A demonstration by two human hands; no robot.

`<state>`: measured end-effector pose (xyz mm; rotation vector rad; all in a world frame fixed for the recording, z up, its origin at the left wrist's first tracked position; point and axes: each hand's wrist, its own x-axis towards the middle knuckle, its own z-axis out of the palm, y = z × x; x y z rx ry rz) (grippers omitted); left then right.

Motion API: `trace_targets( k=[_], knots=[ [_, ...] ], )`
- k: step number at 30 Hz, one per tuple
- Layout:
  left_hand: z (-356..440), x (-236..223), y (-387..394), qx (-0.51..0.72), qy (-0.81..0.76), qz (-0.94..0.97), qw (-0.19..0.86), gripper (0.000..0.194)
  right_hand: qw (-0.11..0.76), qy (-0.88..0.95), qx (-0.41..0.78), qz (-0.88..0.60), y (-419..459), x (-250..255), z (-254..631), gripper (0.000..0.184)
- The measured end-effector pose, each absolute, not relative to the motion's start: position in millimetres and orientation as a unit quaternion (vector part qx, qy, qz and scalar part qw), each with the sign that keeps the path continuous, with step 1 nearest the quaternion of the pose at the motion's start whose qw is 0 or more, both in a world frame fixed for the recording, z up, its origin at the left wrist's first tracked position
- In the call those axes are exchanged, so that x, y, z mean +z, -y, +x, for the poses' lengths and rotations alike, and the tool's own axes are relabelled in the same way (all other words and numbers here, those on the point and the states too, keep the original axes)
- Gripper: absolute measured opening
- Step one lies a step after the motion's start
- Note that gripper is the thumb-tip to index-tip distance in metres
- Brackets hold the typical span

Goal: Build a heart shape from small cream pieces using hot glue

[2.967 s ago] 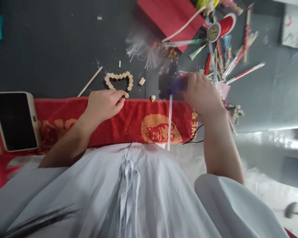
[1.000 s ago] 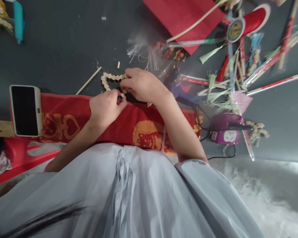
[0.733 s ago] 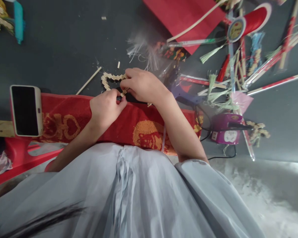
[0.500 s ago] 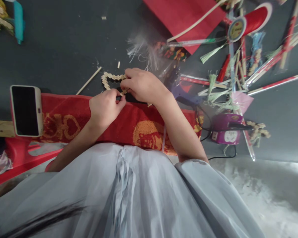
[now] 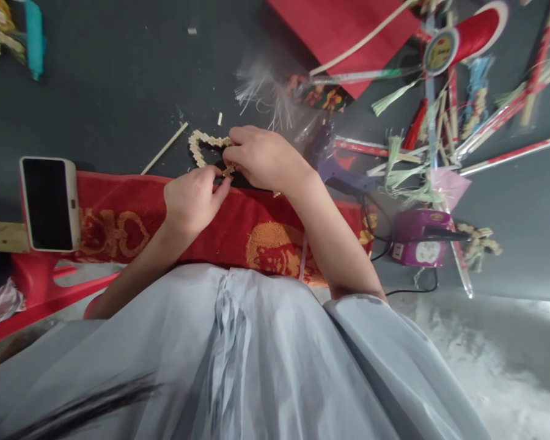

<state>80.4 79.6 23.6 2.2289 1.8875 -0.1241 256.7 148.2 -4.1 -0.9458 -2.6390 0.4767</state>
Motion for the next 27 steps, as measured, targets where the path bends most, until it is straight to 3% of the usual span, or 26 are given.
trace_targets(
  k=[27],
  knots=[
    [70.6, 13.0, -81.1, 0.023, -0.617, 0.778, 0.111, 0.027, 0.136, 0.917, 0.188, -0.324, -146.1, 2.8, 255.8, 0.028]
  ],
)
